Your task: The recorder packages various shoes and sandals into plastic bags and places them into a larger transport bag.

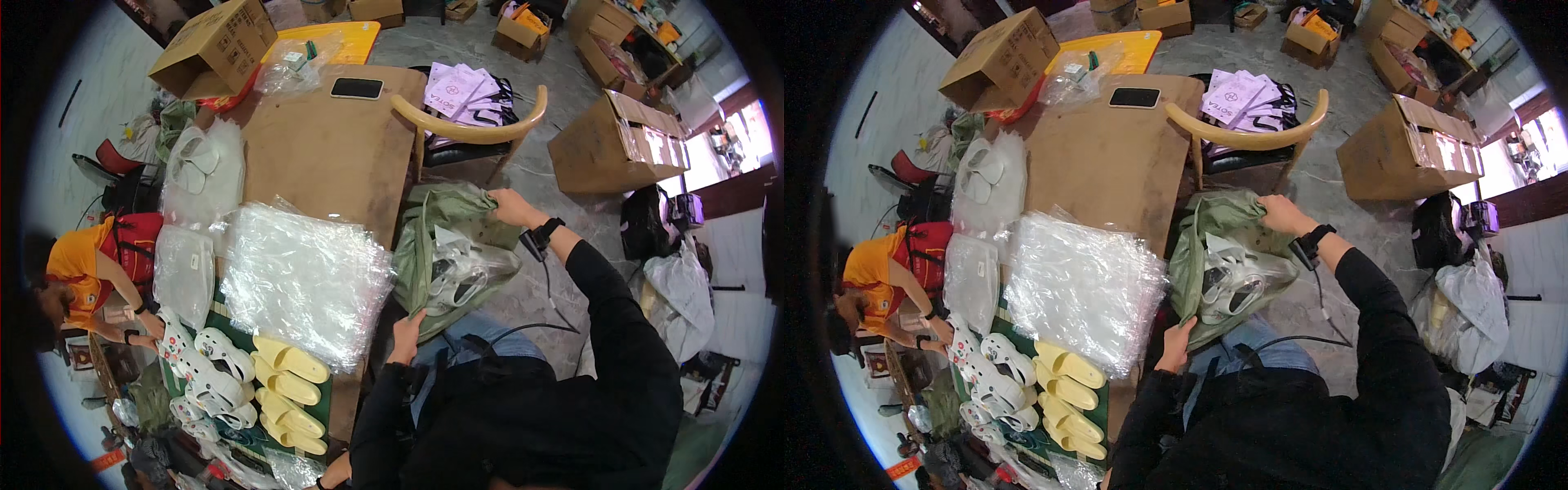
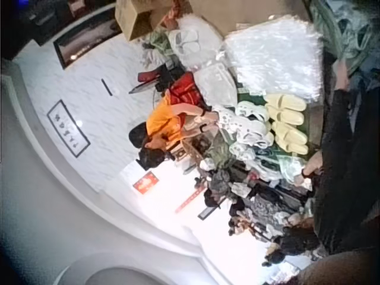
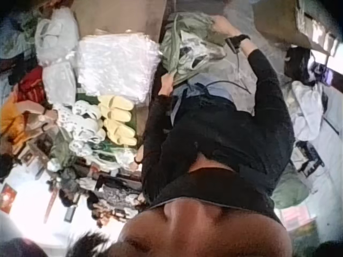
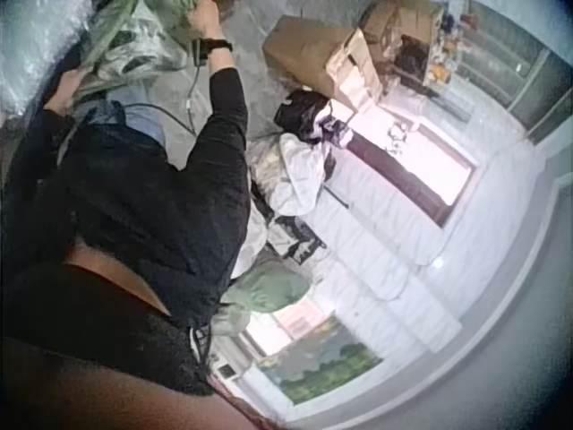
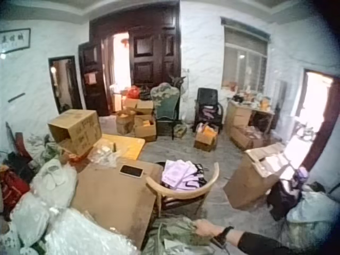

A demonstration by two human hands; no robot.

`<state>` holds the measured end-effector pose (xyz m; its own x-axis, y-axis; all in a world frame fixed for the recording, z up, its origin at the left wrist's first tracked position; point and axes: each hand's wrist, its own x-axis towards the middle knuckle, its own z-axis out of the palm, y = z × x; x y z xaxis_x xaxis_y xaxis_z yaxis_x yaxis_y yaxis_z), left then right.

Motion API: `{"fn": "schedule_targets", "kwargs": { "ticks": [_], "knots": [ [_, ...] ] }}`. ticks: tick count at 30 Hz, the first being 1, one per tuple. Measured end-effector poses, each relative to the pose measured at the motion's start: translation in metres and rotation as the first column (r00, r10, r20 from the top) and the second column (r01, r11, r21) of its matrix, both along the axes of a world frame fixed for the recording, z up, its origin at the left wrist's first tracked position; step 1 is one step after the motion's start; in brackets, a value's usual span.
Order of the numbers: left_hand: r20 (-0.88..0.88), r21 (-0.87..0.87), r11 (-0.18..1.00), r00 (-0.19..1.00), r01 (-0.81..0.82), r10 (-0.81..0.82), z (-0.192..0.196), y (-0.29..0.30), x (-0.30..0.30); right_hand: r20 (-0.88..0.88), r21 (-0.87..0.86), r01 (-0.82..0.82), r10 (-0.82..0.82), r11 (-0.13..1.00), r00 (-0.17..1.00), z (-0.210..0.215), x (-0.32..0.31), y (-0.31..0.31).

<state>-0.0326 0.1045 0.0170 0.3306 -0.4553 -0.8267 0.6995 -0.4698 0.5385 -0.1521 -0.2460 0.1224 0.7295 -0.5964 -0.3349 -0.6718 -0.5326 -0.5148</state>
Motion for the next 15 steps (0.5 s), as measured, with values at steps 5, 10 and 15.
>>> {"fn": "schedule_targets", "kwargs": {
  "ticks": [5,10,15],
  "knots": [
    [-0.009,-0.016,1.000,1.000,-0.014,0.014,0.009,0.017,-0.022,0.174,-0.078,0.024,-0.010,0.997,0.985,0.027,-0.013,-0.028],
    [-0.066,-0.077,0.974,0.976,-0.215,0.210,0.050,0.005,-0.062,0.455,0.231,0.108,-0.205,0.967,0.867,0.057,-0.001,-0.084],
    [-0.118,-0.285,0.935,0.975,-0.214,0.187,0.126,-0.025,-0.096,0.424,0.181,0.006,-0.084,0.983,0.902,0.075,0.008,-0.130]
  ]
}}
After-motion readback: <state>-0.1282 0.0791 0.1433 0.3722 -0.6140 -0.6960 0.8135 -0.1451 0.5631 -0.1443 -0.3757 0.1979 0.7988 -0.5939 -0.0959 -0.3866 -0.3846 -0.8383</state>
